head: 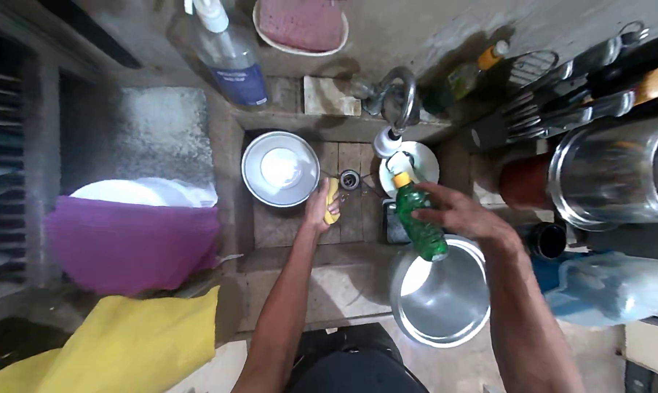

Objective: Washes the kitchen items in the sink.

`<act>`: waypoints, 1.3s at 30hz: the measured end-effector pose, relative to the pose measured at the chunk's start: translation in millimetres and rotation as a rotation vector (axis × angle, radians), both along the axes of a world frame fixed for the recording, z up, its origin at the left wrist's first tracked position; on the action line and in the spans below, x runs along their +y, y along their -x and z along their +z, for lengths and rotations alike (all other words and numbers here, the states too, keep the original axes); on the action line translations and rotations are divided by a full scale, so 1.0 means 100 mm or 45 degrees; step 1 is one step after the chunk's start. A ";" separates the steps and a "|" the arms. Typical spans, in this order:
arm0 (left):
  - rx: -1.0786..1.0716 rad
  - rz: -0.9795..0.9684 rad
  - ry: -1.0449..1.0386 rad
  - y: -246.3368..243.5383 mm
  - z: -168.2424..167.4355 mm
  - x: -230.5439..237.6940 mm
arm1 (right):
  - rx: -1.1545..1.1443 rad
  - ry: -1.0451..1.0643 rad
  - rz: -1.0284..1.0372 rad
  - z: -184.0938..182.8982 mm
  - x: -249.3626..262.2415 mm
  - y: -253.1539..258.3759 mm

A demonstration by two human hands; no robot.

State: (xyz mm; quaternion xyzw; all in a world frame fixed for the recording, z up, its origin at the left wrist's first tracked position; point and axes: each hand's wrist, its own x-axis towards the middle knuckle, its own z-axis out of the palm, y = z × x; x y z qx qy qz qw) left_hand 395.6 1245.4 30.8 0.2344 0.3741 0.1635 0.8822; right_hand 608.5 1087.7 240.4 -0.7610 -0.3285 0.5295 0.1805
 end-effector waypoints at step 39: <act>0.022 0.104 0.114 -0.24 0.15 -0.50 | -0.333 -0.647 -0.416 -0.54 0.56 -0.21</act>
